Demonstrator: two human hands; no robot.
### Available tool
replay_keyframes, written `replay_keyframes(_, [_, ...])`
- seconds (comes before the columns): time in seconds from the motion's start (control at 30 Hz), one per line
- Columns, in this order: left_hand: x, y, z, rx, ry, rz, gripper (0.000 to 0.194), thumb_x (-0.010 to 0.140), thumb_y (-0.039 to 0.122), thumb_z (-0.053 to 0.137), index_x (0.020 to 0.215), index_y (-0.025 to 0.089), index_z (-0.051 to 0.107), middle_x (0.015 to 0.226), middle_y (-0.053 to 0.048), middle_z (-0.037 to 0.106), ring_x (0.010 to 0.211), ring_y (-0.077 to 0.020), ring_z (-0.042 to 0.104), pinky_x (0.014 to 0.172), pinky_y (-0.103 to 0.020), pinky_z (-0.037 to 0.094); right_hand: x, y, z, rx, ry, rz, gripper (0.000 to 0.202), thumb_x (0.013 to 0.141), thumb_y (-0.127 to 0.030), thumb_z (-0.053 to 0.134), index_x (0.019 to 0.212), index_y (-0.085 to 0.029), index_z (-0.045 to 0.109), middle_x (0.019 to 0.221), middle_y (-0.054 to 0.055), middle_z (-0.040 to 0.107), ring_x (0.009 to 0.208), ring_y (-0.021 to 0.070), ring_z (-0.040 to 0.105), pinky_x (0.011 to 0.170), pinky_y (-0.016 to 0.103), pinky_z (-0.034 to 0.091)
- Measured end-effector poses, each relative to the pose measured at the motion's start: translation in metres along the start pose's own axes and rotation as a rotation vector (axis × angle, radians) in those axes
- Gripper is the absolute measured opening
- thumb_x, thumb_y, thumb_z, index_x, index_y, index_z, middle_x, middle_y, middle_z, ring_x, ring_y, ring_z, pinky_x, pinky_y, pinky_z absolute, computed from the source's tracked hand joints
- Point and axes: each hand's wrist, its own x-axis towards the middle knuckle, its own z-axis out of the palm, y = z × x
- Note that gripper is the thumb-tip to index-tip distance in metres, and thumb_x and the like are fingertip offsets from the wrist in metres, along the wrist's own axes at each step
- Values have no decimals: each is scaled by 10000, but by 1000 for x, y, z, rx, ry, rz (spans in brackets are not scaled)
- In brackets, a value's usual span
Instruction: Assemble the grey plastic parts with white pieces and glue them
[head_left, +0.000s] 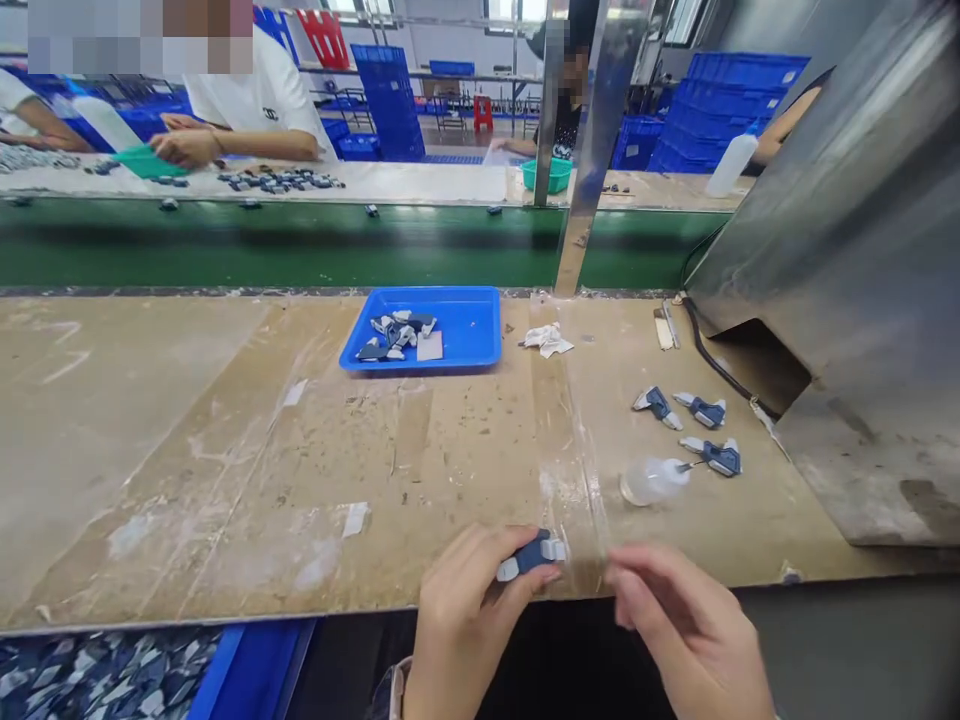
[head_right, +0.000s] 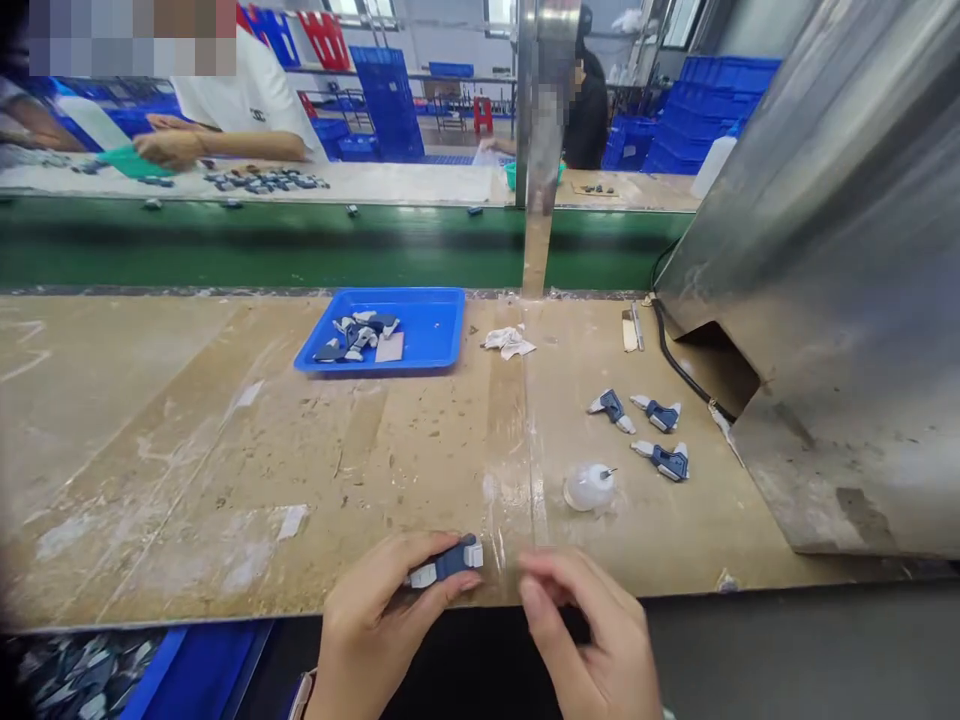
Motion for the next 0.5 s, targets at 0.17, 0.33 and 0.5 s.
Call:
replay_keyframes(0.17, [-5,5,-7,-136,-8,-3,210,893,356,779,1021,204,711,832,-12,792,723,-137,757,674,-212,612,26,15,18,251,-310,110,266,941,-426,710,1105,-237,800,970,85,717,643,127,677,571,213,597])
replay_keyframes(0.33, [-6,16,-11,-307,-35,27,249,858,338,804,1025,182,704,811,-20,794,724,-142,760,680,-229,628,24,14,9,499,-478,317,361,824,-515,825,1070,-251,807,757,34,726,579,104,650,547,166,542])
replay_keyframes(0.5, [-6,28,-14,-352,-67,11,294,810,289,841,1025,171,679,862,-18,807,756,-131,742,761,-233,642,14,5,11,567,-628,482,589,717,-733,794,897,-174,749,636,42,678,511,163,636,461,230,523])
